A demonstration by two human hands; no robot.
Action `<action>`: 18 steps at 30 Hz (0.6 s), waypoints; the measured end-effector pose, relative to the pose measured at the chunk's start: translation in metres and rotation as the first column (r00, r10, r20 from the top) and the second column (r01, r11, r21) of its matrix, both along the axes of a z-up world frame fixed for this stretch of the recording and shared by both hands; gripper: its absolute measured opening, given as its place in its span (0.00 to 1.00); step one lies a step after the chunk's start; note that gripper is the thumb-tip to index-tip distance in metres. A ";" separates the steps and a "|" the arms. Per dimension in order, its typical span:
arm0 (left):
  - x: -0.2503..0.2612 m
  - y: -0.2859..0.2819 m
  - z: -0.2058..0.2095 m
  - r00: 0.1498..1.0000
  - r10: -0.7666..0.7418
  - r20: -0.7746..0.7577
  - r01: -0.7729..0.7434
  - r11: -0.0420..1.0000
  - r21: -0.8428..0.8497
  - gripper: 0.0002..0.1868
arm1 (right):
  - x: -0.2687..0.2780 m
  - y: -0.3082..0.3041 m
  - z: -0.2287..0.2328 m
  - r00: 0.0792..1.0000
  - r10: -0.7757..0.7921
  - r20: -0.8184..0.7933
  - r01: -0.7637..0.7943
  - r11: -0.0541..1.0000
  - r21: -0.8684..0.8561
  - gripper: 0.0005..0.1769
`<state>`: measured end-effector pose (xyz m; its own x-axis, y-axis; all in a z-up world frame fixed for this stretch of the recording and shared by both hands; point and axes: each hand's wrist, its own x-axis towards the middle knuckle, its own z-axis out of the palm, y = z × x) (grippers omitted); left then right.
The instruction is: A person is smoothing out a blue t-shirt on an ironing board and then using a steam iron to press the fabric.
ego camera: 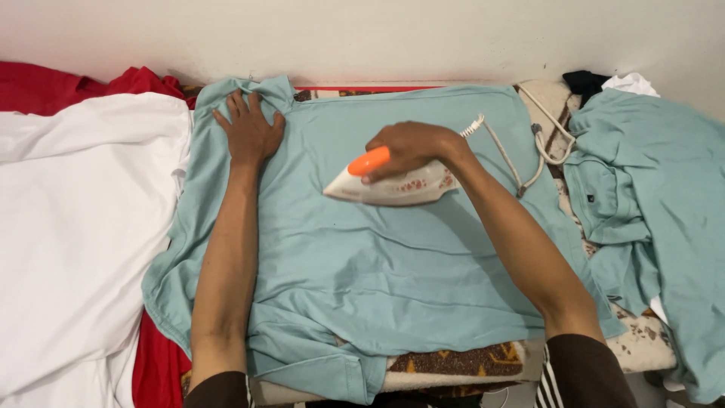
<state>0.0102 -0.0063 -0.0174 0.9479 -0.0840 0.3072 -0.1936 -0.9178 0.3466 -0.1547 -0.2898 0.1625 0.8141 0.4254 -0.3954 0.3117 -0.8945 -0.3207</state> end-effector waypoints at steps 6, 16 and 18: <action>-0.005 0.000 0.009 0.999 -0.008 -0.047 0.009 1.000 0.020 0.27 | -0.091 0.025 0.013 0.979 0.149 -0.141 -0.160 0.984 -0.072 0.28; -0.006 -0.002 0.009 0.999 0.009 -0.041 -0.009 1.000 0.004 0.24 | -0.045 0.037 0.007 0.953 -0.211 0.219 0.216 0.976 0.003 0.32; 0.003 0.002 0.000 0.999 0.003 0.045 -0.004 1.000 0.009 0.18 | -0.006 0.037 -0.009 0.904 -0.244 0.350 0.233 0.970 0.074 0.32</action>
<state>0.0135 -0.0048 -0.0170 0.9335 -0.0837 0.3486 -0.2054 -0.9218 0.3289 -0.1610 -0.2523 0.1538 0.9766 0.2085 -0.0527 0.1885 -0.9480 -0.2563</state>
